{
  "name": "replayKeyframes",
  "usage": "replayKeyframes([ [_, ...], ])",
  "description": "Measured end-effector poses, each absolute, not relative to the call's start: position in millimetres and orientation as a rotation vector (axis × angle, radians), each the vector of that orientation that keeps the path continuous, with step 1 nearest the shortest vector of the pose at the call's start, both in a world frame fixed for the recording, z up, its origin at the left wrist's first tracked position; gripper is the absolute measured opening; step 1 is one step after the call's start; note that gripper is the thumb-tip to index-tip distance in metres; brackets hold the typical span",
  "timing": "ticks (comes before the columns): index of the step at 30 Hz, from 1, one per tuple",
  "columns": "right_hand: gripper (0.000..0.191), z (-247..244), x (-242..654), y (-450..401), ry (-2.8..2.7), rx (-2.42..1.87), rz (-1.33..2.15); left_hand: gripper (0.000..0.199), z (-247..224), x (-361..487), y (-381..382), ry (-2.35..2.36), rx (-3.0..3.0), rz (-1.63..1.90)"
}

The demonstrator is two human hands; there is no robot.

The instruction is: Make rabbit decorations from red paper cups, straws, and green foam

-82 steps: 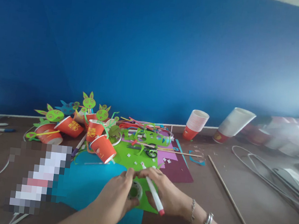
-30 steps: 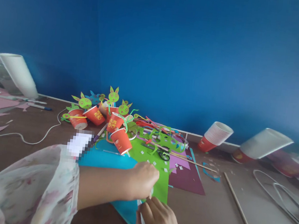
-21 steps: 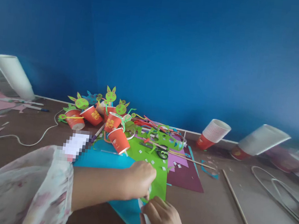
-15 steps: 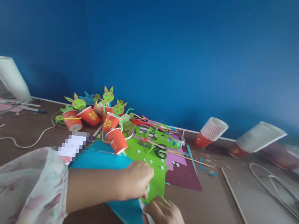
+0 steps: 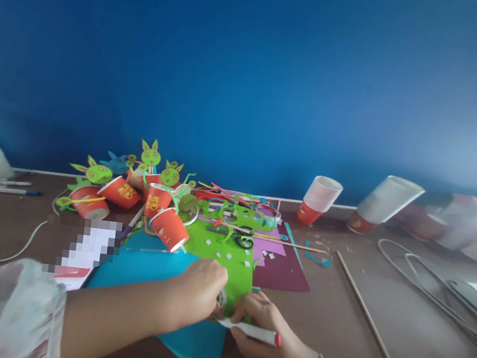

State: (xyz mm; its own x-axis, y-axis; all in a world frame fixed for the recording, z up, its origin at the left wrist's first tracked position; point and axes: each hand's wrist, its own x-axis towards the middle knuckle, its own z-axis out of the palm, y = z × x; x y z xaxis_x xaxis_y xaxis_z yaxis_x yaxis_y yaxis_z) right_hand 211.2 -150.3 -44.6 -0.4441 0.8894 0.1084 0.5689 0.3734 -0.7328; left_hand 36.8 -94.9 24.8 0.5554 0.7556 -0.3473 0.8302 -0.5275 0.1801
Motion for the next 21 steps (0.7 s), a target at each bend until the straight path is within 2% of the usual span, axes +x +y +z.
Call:
replayKeyframes([
  [10, 0.007, -43, 212, -140, -2.052, -1.337, 0.939, 0.018, 5, 32, -93, 1.356, 2.494, -0.267],
  [17, 0.002, -49, 219, -125, -1.899, -1.262, 1.308, 0.020, 9, 34, -93, 1.391, 2.462, -0.322],
  [21, 0.008, -53, 224, -116, -1.821, -1.260, 1.473, 0.019, 9, 34, -94, 1.399, 2.451, -0.338],
])
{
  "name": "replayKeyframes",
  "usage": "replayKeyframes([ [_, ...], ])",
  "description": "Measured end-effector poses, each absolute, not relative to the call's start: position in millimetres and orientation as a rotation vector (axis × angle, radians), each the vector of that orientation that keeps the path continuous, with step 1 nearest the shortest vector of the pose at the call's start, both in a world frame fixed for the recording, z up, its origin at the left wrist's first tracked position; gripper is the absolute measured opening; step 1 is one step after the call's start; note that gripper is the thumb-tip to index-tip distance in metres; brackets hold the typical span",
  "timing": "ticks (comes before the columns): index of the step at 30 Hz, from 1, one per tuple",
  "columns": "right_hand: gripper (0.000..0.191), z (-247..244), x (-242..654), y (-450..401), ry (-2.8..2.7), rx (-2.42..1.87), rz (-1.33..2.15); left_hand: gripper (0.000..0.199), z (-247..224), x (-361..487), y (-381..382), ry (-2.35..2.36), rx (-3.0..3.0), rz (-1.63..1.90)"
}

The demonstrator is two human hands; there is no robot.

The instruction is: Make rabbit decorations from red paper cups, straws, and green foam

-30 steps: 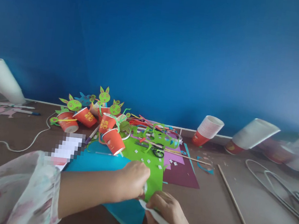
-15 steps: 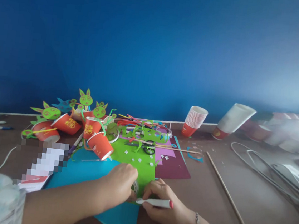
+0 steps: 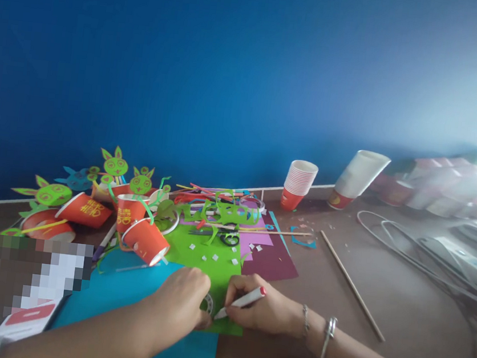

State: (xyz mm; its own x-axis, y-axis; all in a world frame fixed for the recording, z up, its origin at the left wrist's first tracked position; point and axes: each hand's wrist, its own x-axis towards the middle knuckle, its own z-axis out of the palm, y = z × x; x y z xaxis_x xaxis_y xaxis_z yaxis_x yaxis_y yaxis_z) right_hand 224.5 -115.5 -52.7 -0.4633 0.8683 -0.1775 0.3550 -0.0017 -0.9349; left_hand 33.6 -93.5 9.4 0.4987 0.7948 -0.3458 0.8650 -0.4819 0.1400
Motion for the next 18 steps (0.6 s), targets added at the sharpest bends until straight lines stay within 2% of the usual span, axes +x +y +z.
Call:
replayKeyframes([
  [18, 0.006, -45, 221, -79, -1.759, -1.281, 1.635, 0.020, 6, 35, -93, 1.401, 2.426, -0.353],
])
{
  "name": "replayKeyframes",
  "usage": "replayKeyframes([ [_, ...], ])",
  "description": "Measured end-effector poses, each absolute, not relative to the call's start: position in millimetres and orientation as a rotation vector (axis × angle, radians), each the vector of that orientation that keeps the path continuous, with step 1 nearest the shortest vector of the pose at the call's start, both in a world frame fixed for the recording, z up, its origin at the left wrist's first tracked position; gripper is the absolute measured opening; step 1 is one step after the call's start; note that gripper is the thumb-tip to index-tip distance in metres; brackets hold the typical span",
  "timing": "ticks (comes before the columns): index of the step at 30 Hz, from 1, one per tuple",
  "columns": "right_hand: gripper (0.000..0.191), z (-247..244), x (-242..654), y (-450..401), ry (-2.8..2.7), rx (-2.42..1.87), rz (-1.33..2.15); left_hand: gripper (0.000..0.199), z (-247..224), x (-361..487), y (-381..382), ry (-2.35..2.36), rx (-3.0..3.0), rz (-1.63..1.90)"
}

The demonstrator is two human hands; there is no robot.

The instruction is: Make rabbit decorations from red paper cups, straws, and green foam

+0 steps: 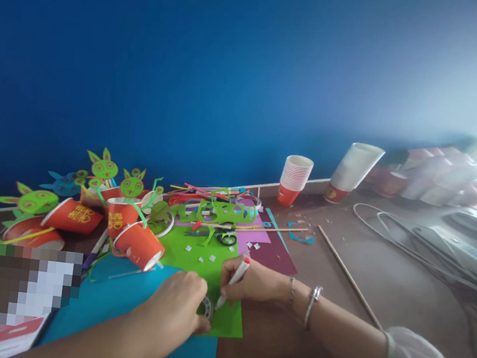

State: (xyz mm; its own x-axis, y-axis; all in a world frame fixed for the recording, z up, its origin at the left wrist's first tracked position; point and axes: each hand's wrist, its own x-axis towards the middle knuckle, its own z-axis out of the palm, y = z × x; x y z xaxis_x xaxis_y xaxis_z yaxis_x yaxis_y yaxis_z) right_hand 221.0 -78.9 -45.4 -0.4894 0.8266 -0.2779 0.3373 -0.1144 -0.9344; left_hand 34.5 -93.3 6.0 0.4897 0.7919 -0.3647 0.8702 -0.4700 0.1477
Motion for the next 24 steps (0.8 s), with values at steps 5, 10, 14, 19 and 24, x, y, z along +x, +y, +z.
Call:
replayKeyframes([
  [5, 0.007, -44, 217, -75, -1.736, -1.325, 1.640, 0.020, 8, 35, -94, 1.399, 2.418, -0.396],
  [10, 0.007, -43, 215, -73, -1.699, -1.332, 1.664, 0.019, 8, 35, -94, 1.396, 2.422, -0.377],
  [14, 0.008, -43, 214, -73, -1.694, -1.386, 1.630, 0.020, 5, 33, -95, 1.394, 2.438, -0.364],
  [19, 0.008, -44, 211, -73, -1.653, -1.419, 1.591, 0.020, 0, 32, -93, 1.380, 2.467, -0.342],
  [24, 0.008, -50, 208, -73, -1.623, -1.430, 1.539, 0.020, 2, 33, -94, 1.388, 2.438, -0.354],
])
